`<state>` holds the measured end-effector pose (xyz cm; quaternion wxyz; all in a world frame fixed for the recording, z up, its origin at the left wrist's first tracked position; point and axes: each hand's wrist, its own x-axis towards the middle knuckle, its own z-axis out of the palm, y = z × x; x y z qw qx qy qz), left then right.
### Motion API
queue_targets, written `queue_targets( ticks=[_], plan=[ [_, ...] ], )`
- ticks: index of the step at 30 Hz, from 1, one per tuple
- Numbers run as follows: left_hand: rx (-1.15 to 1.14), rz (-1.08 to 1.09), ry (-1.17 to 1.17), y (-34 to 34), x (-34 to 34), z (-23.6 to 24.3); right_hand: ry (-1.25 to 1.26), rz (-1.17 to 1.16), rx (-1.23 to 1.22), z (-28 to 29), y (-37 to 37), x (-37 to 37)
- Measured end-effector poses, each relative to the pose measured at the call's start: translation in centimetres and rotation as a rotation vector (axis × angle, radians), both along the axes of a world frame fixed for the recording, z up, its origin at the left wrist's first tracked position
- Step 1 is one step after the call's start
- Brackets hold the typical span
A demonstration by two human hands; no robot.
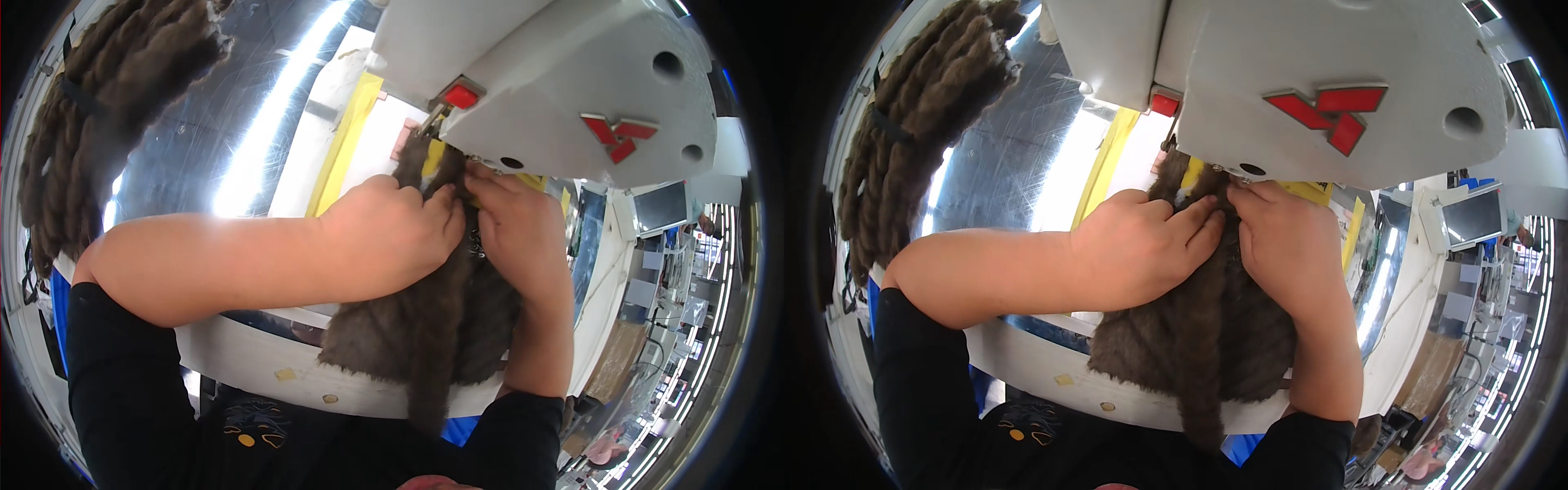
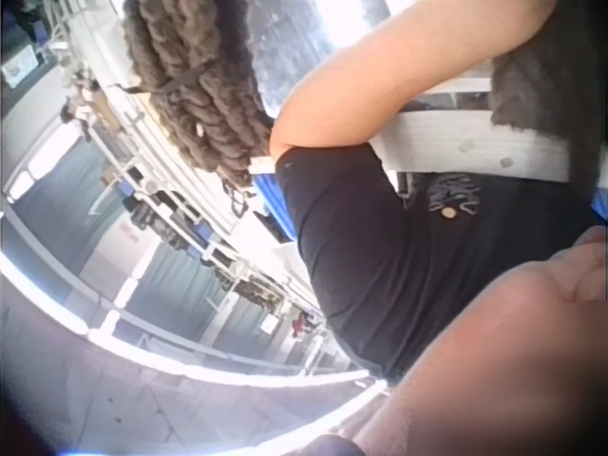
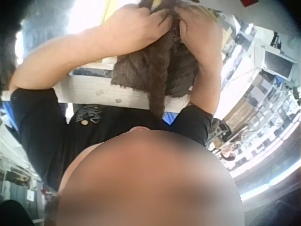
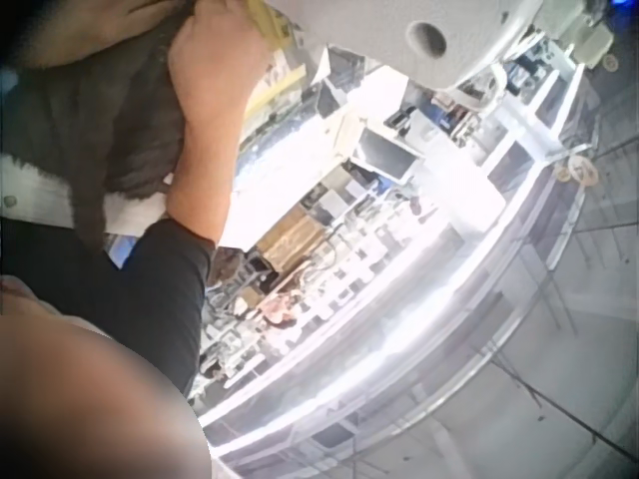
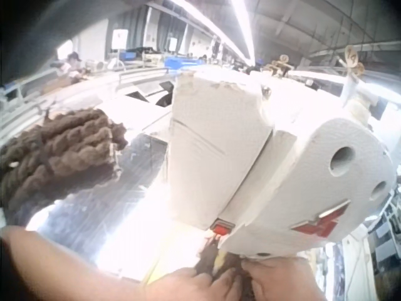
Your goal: Sewing fur strips onto a fabric base using an industrial sewing machine.
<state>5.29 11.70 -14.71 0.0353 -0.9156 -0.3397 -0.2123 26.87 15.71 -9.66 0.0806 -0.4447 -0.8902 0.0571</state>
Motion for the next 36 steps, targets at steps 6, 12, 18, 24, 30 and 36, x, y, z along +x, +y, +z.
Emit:
queue_targets(
  ticks=[6,12,18,24,30,36],
  plan=[
    [-0.014,0.031,0.034,0.3,0.1,0.1,-0.014,-0.033,-0.004,-0.3,0.8,0.1],
    [-0.056,0.057,0.066,0.7,0.3,0.4,-0.041,-0.077,-0.017,-0.1,1.3,0.1],
    [-0.103,0.079,0.044,1.3,0.4,0.6,0.008,-0.031,0.038,-0.6,1.9,0.4],
    [-0.150,0.100,0.059,2.1,0.5,0.6,-0.047,-0.112,-0.009,-0.4,2.4,0.4],
    [-0.174,0.111,0.068,2.2,0.1,0.8,-0.007,-0.154,-0.053,-1.2,3.0,0.9],
    [-0.129,0.114,0.077,2.3,-0.9,0.8,0.210,-0.146,-0.070,-2.0,3.5,0.8]
  ],
)
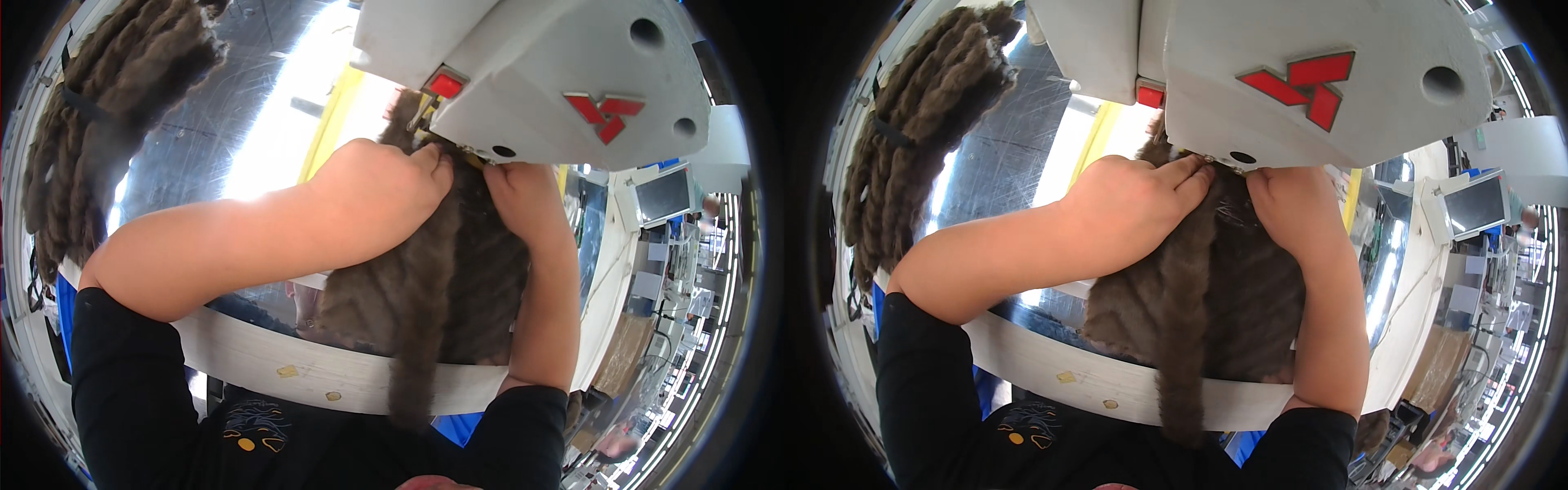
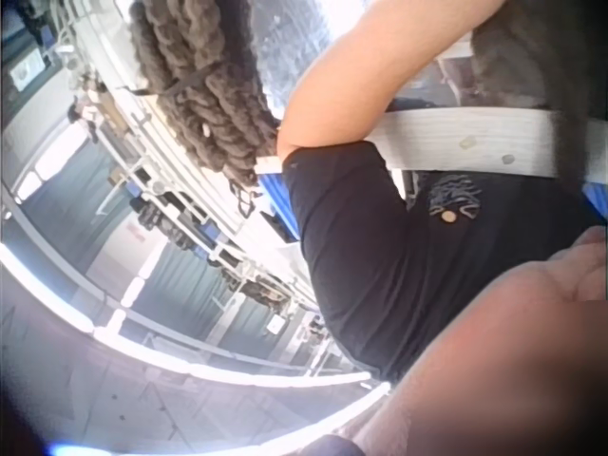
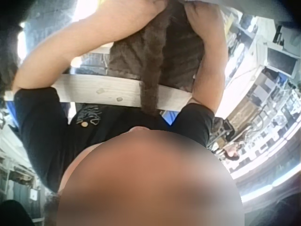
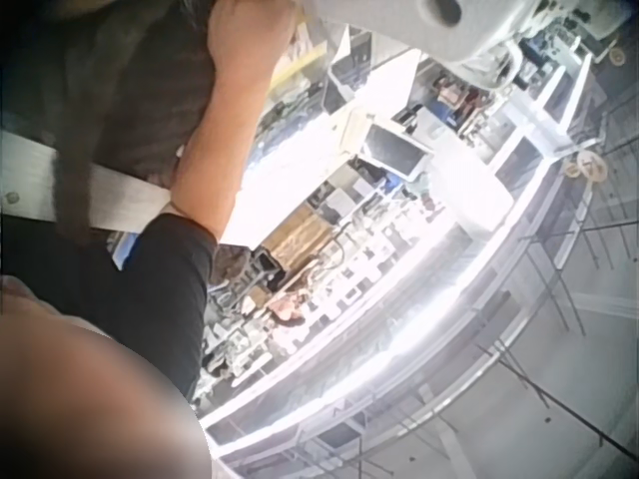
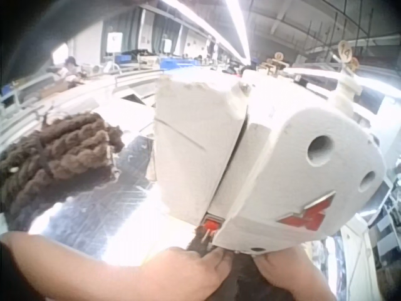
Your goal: Sewing fur strips onto a fabric base using an industrial sewing machine.
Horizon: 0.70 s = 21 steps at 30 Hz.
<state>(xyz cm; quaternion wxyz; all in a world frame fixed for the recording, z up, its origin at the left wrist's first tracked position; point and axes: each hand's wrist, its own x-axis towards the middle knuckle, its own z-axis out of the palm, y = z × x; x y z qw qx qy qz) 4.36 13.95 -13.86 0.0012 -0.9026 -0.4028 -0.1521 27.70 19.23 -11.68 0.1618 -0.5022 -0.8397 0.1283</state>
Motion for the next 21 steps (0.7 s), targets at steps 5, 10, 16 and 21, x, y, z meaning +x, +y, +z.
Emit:
queue_targets(
  ticks=[5,10,16,21],
  plan=[
    [-0.019,0.021,0.064,0.0,-0.5,0.6,0.071,-0.009,-0.045,-0.2,0.1,0.1],
    [-0.065,0.000,-0.022,0.4,-1.1,0.5,0.044,0.004,-0.062,-0.2,-0.4,0.7],
    [-0.050,-0.023,-0.081,1.1,-0.9,0.5,0.203,0.218,0.078,-0.9,-2.6,0.7],
    [-0.095,-0.026,-0.050,1.7,-1.3,1.3,0.166,0.326,0.145,-1.8,-2.4,0.0]
  ],
)
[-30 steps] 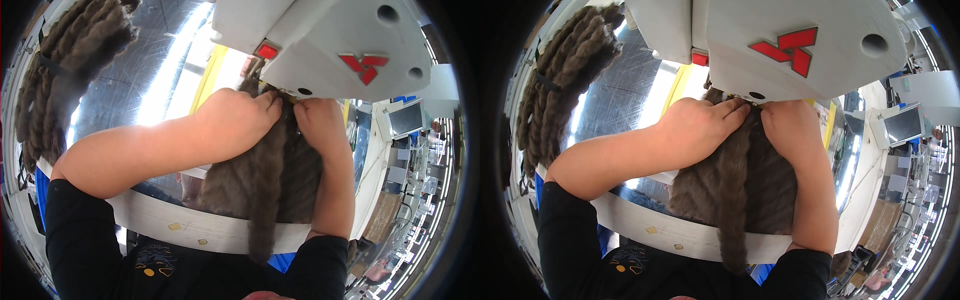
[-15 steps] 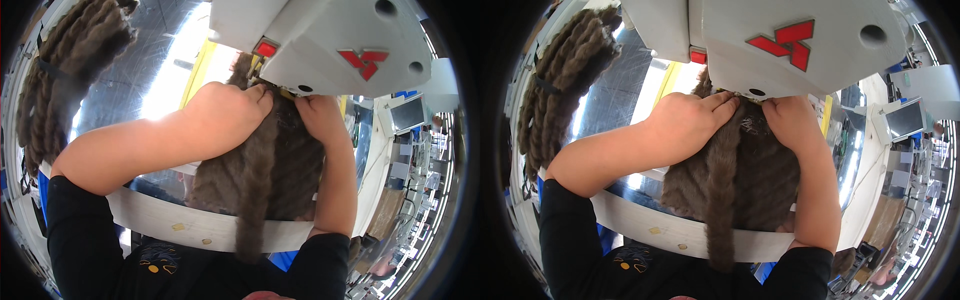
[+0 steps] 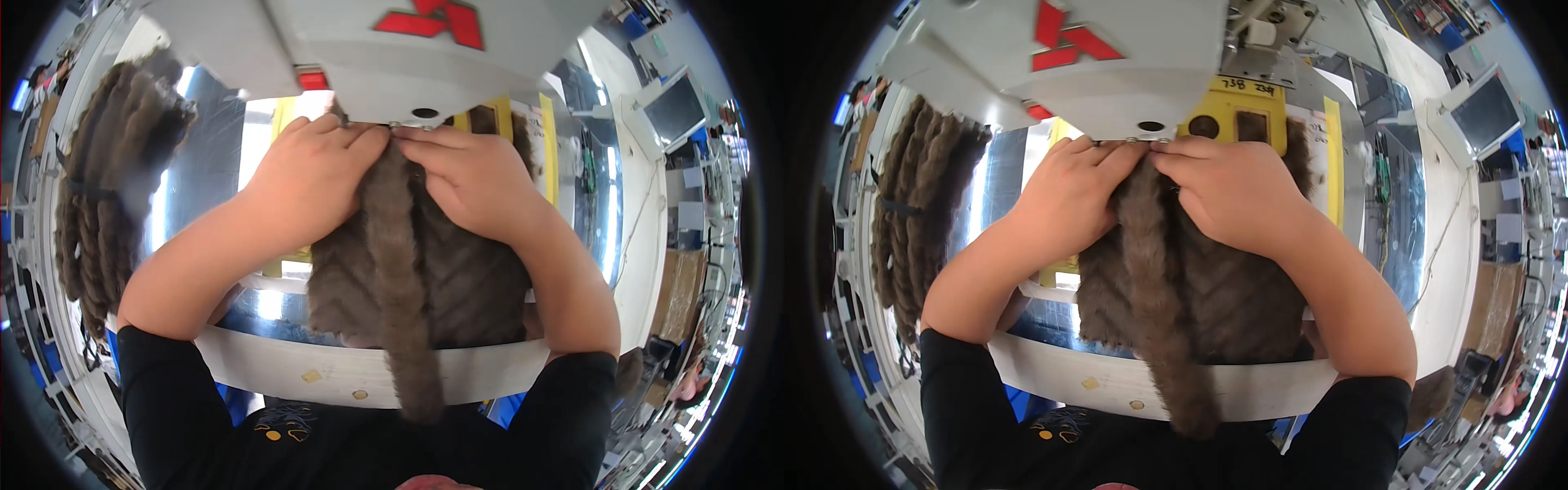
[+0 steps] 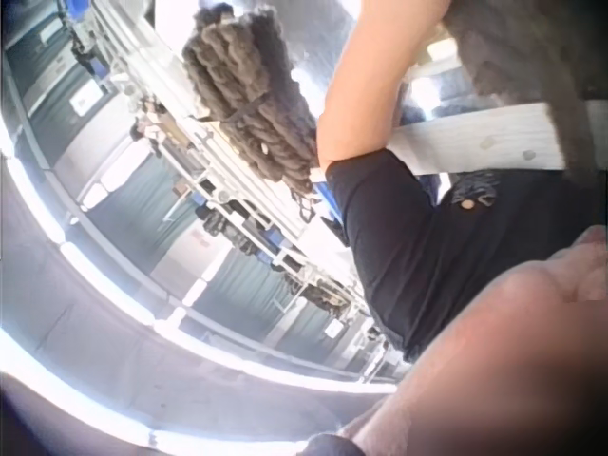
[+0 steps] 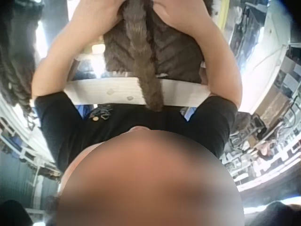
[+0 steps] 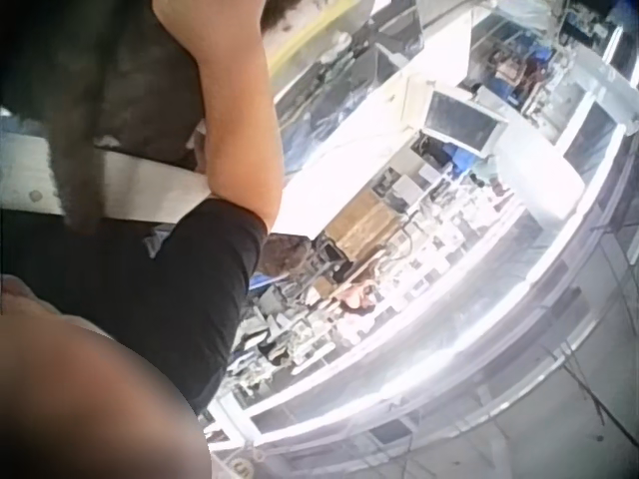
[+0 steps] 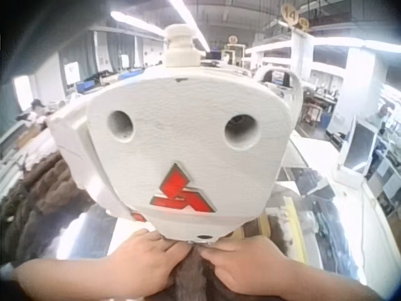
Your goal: Sewing fur strips onto a fabric base using an industrial sewing machine.
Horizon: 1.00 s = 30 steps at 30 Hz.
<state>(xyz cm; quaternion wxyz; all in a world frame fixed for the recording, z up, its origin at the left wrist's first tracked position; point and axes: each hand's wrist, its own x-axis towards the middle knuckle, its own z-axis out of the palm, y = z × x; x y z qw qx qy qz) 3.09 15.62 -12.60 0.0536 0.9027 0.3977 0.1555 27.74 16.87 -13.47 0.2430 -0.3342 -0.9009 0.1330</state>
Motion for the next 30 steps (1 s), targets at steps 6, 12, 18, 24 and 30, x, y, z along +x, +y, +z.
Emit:
queue_targets(
  ticks=[6,12,18,24,30],
  plan=[
    [-0.038,0.009,0.059,0.0,0.5,0.6,-0.049,0.004,-0.018,0.4,-0.2,0.1],
    [-0.152,0.014,0.033,0.3,0.6,1.2,-0.089,-0.017,-0.022,0.5,-0.2,-0.2],
    [-0.157,0.019,0.073,0.0,0.6,1.7,-0.056,-0.002,-0.014,1.2,-0.5,-0.4],
    [-0.128,0.008,0.097,-0.5,0.2,1.6,-0.082,0.002,-0.034,1.7,-1.0,-0.8],
    [-0.153,-0.030,0.104,-0.8,0.2,1.8,-0.124,0.011,-0.093,2.3,-1.6,-0.6]
  ],
)
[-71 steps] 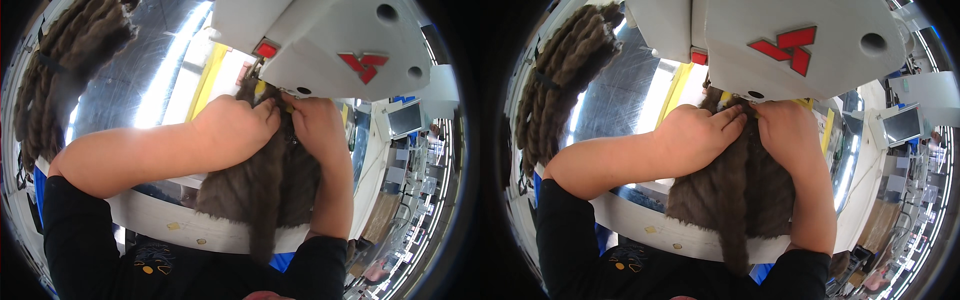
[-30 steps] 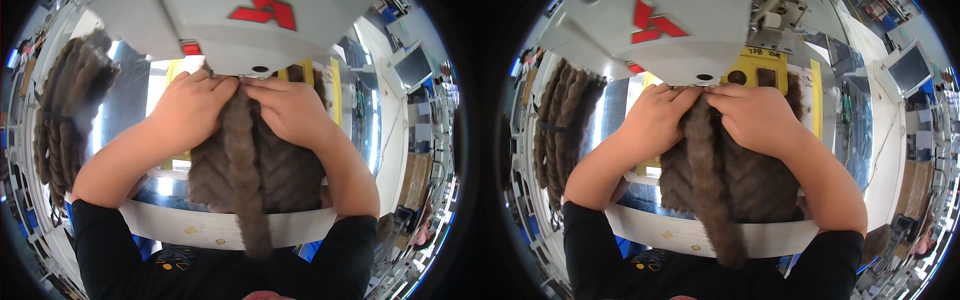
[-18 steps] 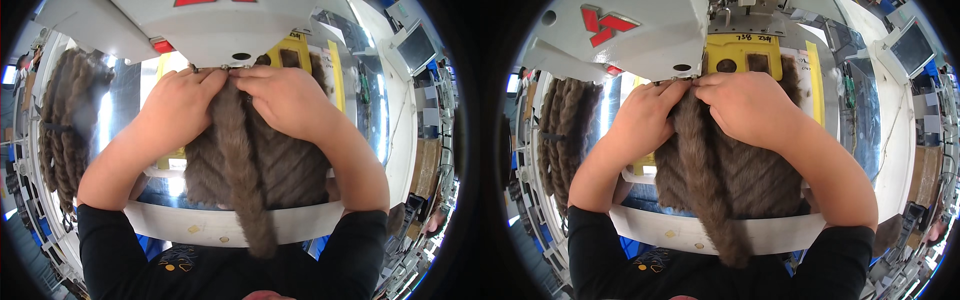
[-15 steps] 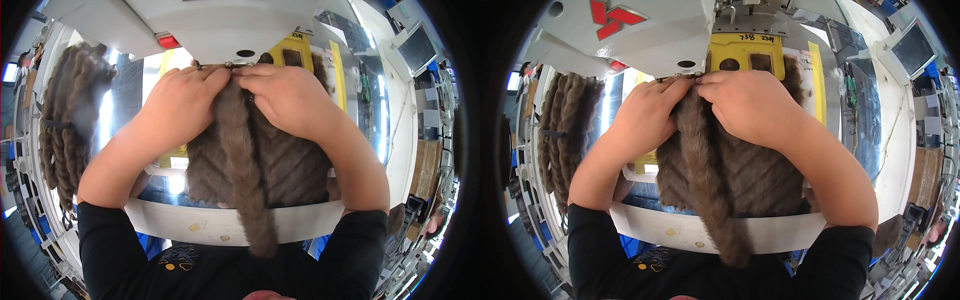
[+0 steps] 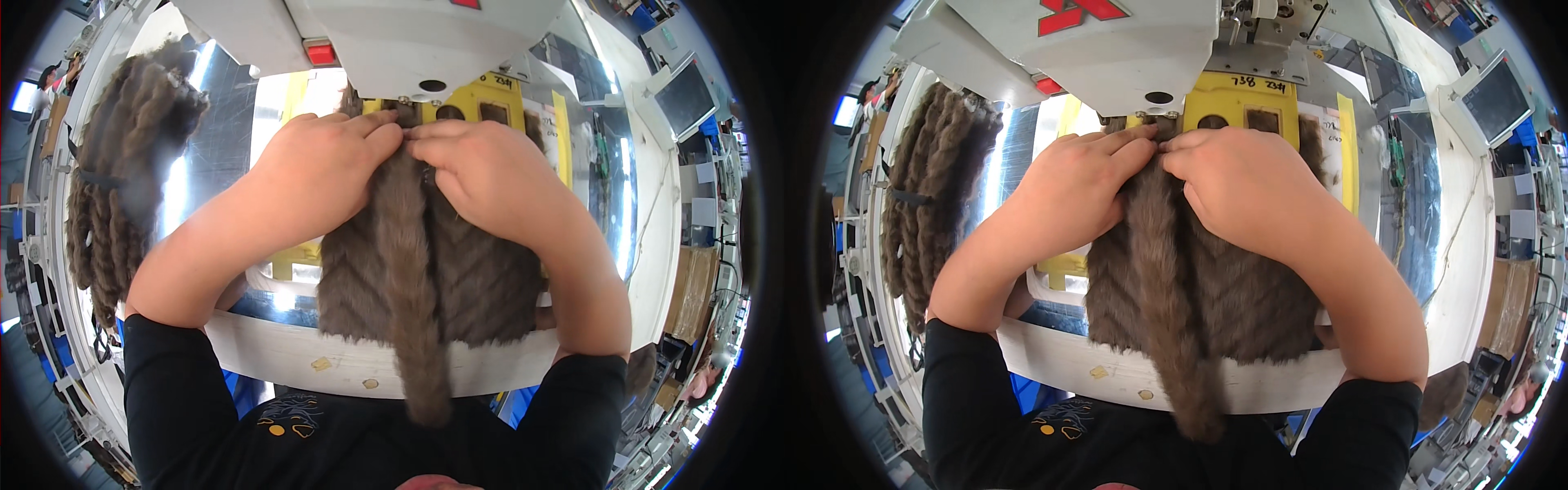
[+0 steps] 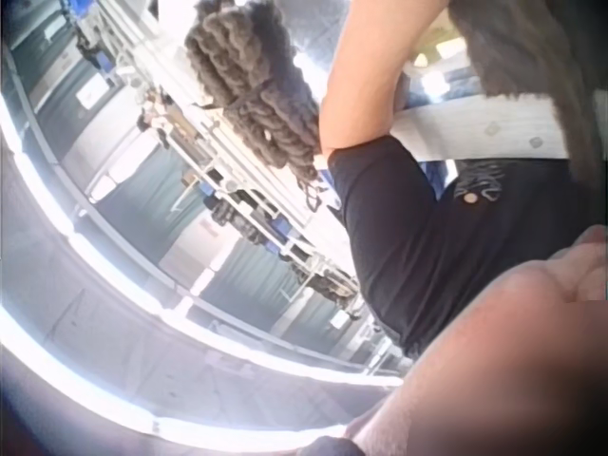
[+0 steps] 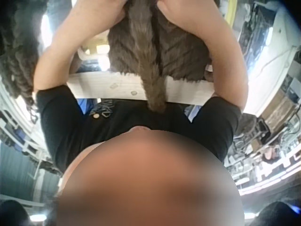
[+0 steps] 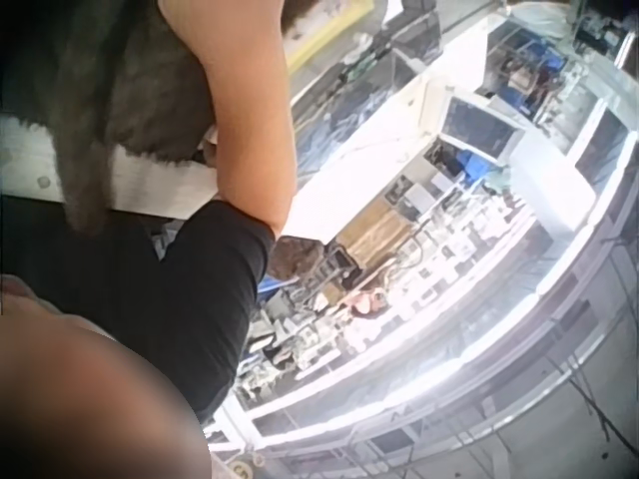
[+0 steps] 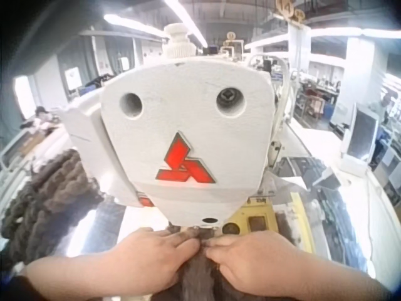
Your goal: Sewing fur strips onto a fabric base using an industrial sewing machine.
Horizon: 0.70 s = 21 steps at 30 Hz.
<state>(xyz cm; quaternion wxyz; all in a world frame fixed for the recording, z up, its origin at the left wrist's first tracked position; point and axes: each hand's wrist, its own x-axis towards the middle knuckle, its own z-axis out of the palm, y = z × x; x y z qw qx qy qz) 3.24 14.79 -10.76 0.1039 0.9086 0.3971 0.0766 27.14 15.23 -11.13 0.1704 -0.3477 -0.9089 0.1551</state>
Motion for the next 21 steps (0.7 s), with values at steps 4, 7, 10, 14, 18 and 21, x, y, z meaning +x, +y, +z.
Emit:
queue_targets(
  ticks=[4,7,10,14,18,21],
  plan=[
    [0.013,-0.018,0.003,-0.5,-0.2,0.2,0.017,-0.021,0.005,0.4,-0.9,-0.2],
    [0.008,-0.030,0.006,-0.9,-0.2,0.5,0.020,-0.011,-0.008,0.7,-1.3,-0.3],
    [-0.003,-0.040,-0.002,-1.1,-0.1,0.6,0.020,-0.005,0.009,0.9,-1.6,-0.3],
    [-0.026,-0.034,0.005,-1.3,0.3,0.5,-0.025,-0.019,0.001,1.0,-1.8,0.0],
    [-0.019,-0.047,-0.028,-1.2,0.7,0.5,-0.070,-0.046,-0.002,1.1,-1.9,0.6],
    [-0.065,-0.025,0.029,-1.2,1.1,0.7,-0.112,-0.043,-0.015,1.1,-1.7,0.7]
  ],
)
